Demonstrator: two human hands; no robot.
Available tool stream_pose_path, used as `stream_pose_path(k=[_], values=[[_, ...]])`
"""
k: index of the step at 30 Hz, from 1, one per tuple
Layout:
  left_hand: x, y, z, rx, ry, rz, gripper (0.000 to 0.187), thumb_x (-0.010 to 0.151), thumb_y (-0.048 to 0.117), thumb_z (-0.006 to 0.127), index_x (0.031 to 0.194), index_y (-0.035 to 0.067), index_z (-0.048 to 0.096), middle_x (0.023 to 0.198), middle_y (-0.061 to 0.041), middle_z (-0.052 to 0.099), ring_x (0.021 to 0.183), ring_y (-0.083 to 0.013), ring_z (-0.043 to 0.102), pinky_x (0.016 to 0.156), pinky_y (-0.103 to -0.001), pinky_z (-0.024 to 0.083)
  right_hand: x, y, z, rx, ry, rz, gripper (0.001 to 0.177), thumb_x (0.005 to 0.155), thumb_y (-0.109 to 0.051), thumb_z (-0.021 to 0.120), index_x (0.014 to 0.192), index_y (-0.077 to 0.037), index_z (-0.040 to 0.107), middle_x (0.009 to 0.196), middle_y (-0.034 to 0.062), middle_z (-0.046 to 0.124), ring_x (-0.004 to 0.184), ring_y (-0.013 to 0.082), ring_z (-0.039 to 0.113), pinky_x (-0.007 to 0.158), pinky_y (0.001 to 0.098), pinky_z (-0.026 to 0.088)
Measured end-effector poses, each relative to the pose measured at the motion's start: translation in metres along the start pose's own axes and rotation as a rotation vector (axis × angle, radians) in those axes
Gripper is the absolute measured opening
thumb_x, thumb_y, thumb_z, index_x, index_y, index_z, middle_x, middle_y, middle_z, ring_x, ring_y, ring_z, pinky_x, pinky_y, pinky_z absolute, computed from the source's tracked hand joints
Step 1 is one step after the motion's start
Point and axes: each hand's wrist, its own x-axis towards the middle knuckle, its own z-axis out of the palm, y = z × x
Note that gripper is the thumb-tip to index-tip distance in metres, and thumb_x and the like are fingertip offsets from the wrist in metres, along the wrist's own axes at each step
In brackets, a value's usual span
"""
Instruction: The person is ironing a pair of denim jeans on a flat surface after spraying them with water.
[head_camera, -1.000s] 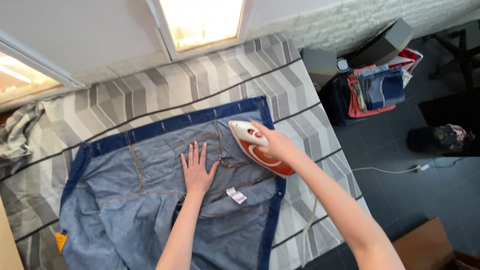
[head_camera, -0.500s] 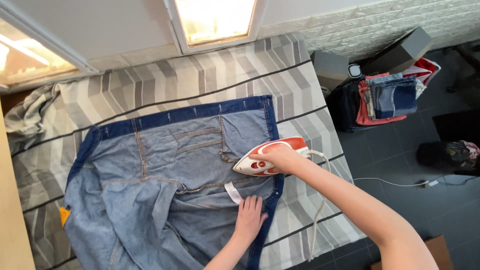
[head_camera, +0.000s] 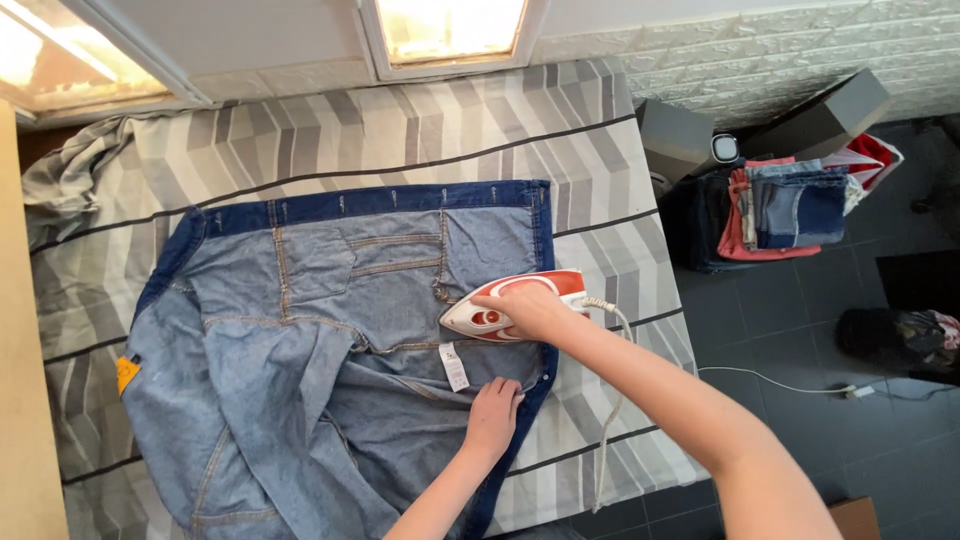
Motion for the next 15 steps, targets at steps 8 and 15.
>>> stream_pose_path(k=[8,15], values=[[0.000,-0.005,0.004,0.016,-0.018,0.011,0.007,0.102,0.016,0.060,0.104,0.010,0.063,0.098,-0.008,0.062,0.086,-0.0294,0.060,0.078,-0.043,0.050,0.004,0.004,0.010,-0.020,-0.003,-0.038,0.083,0.085,-0.033,0.081,0.157,-0.037,0.041,0.089,0.0052,0.074,0.074,0.0291,0.072,0.052,0.0445,0.048],[-0.008,-0.004,0.004,-0.041,0.094,0.032,0.008,0.100,0.013,0.062,0.105,0.008,0.067,0.099,-0.009,0.064,0.086,-0.0283,0.060,0.080,-0.042,0.051,-0.020,0.033,-0.001,-0.046,-0.126,-0.026,0.084,0.085,-0.037,0.081,0.157,-0.042,0.038,0.098,0.0033,0.075,0.087,0.0273,0.072,0.063,0.0434,0.053]])
